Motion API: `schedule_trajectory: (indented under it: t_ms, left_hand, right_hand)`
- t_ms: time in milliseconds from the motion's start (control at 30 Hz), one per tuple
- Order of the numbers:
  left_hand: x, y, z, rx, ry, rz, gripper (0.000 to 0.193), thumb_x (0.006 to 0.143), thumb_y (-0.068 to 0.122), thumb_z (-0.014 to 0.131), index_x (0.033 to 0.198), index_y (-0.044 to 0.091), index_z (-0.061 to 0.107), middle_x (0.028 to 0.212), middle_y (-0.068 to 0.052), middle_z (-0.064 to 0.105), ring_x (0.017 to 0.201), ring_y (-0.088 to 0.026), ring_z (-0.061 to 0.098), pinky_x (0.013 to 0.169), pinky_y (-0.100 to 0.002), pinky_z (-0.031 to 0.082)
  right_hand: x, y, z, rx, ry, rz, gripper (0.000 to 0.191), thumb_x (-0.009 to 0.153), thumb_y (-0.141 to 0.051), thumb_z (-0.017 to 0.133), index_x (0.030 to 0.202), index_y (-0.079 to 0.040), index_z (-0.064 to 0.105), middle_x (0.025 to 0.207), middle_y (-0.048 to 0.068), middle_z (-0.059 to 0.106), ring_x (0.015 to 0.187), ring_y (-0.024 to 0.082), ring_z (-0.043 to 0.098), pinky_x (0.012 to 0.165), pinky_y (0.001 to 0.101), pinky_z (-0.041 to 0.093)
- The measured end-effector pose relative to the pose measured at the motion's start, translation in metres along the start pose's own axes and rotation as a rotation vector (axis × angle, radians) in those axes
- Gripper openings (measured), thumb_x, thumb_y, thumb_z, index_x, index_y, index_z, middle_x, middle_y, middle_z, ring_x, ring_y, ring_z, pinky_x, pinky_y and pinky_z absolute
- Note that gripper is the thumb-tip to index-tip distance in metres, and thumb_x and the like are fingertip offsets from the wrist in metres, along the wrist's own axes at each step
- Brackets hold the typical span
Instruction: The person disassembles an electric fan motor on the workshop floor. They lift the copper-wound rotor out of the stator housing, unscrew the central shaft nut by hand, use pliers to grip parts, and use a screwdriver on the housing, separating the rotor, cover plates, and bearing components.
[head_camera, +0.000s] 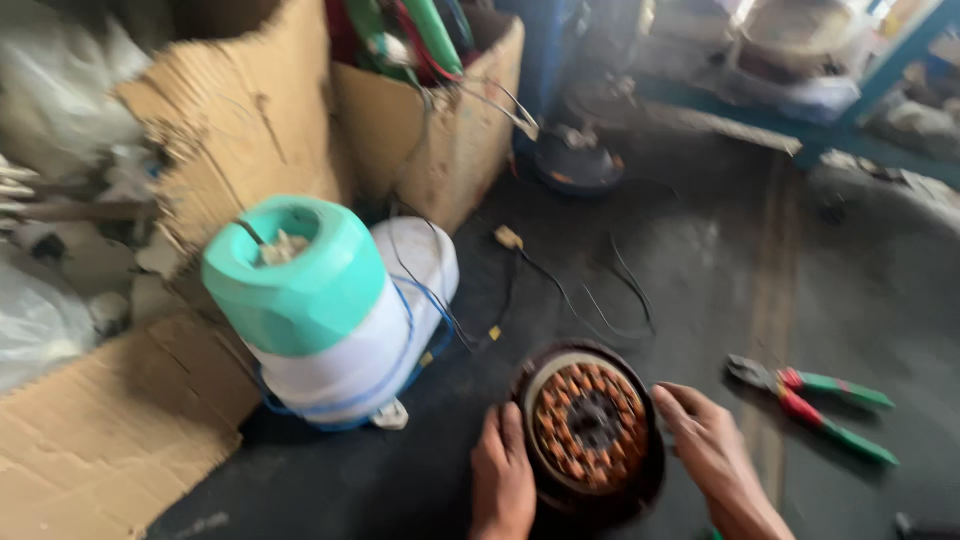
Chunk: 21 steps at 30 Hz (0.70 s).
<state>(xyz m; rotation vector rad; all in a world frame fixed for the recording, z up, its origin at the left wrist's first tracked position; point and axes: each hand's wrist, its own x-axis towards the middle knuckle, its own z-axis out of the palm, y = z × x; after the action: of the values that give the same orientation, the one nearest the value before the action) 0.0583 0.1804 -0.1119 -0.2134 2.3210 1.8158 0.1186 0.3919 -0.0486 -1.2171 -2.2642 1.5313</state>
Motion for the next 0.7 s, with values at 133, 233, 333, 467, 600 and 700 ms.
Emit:
schedule_trajectory:
  t_ms: [133, 233, 333, 467, 600, 700]
  left_hand:
    - [-0.005, -0.011, -0.009, -0.055, 0.004, 0.173, 0.053, 0.102, 0.046, 0.044, 0.117, -0.001, 0.064, 0.103, -0.022, 0.074, 0.095, -0.036, 0.072, 0.081, -0.042, 0.055]
    - [-0.012, -0.002, -0.012, -0.117, -0.054, 0.174, 0.051, 0.103, 0.045, 0.042, 0.111, 0.001, 0.065, 0.095, -0.016, 0.075, 0.085, -0.029, 0.072, 0.077, -0.039, 0.055]
    - [-0.019, 0.007, -0.015, -0.209, -0.094, 0.213, 0.049, 0.104, 0.045, 0.042, 0.109, 0.001, 0.065, 0.091, -0.012, 0.074, 0.082, -0.022, 0.069, 0.076, -0.036, 0.055]
    - [-0.03, 0.015, -0.018, -0.231, -0.039, 0.22, 0.049, 0.104, 0.044, 0.042, 0.11, 0.001, 0.065, 0.09, -0.01, 0.074, 0.081, -0.018, 0.069, 0.075, -0.035, 0.055]
    - [-0.03, 0.022, -0.03, -0.277, 0.049, 0.249, 0.047, 0.105, 0.04, 0.043, 0.108, -0.001, 0.066, 0.09, -0.01, 0.074, 0.08, -0.018, 0.068, 0.074, -0.035, 0.056]
    - [-0.027, 0.026, -0.055, -0.091, 0.195, 0.278, 0.047, 0.109, 0.037, 0.045, 0.097, -0.004, 0.065, 0.081, -0.013, 0.071, 0.073, -0.021, 0.063, 0.071, -0.036, 0.053]
  right_hand:
    - [-0.011, 0.028, 0.007, 0.176, -0.113, -0.086, 0.049, 0.097, -0.039, 0.061, 0.12, 0.002, 0.074, 0.105, 0.014, 0.077, 0.097, 0.018, 0.064, 0.083, 0.0359, 0.052]
    - [-0.015, 0.022, 0.01, 0.113, -0.098, -0.151, 0.049, 0.097, -0.039, 0.061, 0.118, 0.004, 0.074, 0.1, 0.013, 0.077, 0.095, 0.017, 0.064, 0.084, 0.0348, 0.051]
    - [-0.021, 0.01, 0.014, 0.087, 0.004, 0.049, 0.047, 0.097, -0.039, 0.058, 0.114, 0.004, 0.071, 0.101, 0.013, 0.076, 0.098, 0.019, 0.064, 0.091, 0.0362, 0.049]
    - [-0.032, 0.004, 0.02, 0.227, 0.09, 0.062, 0.043, 0.096, -0.038, 0.058, 0.11, 0.0, 0.07, 0.114, 0.013, 0.07, 0.107, 0.023, 0.058, 0.097, 0.0394, 0.045]
    - [-0.034, 0.012, 0.018, 0.382, 0.022, -0.011, 0.041, 0.094, -0.037, 0.053, 0.119, -0.01, 0.07, 0.129, 0.009, 0.066, 0.122, 0.019, 0.056, 0.105, 0.0359, 0.038]
    - [-0.026, 0.021, 0.008, 0.29, -0.059, -0.293, 0.051, 0.101, -0.044, 0.051, 0.11, 0.0, 0.075, 0.125, 0.011, 0.065, 0.118, 0.02, 0.057, 0.102, 0.0336, 0.041]
